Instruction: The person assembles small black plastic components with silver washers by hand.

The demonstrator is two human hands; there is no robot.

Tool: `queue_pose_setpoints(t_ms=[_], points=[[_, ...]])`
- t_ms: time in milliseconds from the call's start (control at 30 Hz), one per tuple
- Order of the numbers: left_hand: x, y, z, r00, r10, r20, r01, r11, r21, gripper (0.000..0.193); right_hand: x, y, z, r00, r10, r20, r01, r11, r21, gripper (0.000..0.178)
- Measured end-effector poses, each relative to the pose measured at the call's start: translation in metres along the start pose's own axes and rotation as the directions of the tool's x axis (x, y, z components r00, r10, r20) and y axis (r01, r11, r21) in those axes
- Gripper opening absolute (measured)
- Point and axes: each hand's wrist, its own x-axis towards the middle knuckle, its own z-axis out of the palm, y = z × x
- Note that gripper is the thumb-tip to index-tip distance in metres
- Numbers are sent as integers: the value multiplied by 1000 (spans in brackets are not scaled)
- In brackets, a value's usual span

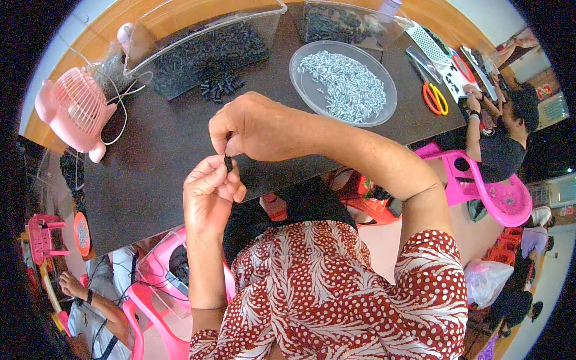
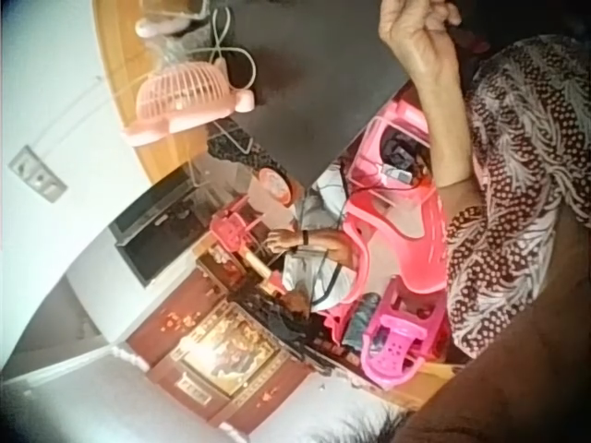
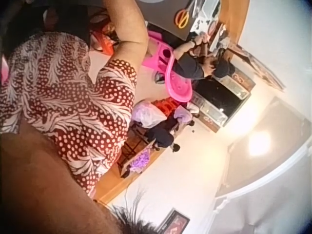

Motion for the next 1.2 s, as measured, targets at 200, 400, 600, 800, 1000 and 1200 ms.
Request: queue_pose_setpoints(t_ms=[200, 400, 600, 800, 1000, 1200], points=[[-2, -2, 7, 995, 90, -36, -83, 985, 148, 14, -2, 2, -2, 1000, -15, 9, 16, 1000, -26, 7], [-2, -6, 8, 989, 130, -76, -114, 975, 191, 15, -1, 5, 1, 990, -133, 53, 140, 976, -166, 9], [-4, -8, 13, 976, 172, -133, -140, 965, 222, 16, -2, 4, 4, 991, -125, 42, 130, 977, -172, 10], [-4, -7, 15, 952, 266, -152, -196, 911, 362, 15, -3, -1, 7, 1000, -16, -15, 13, 980, -198, 14], [-4, -8, 18, 942, 311, -131, -266, 923, 280, 12, -9, 0, 15, 985, -55, -165, 37, 993, -111, 16], [-1, -9, 17, 923, 354, -149, -308, 914, 264, 11, -19, -2, 25, 985, 18, -174, -33, 996, -81, 24]])
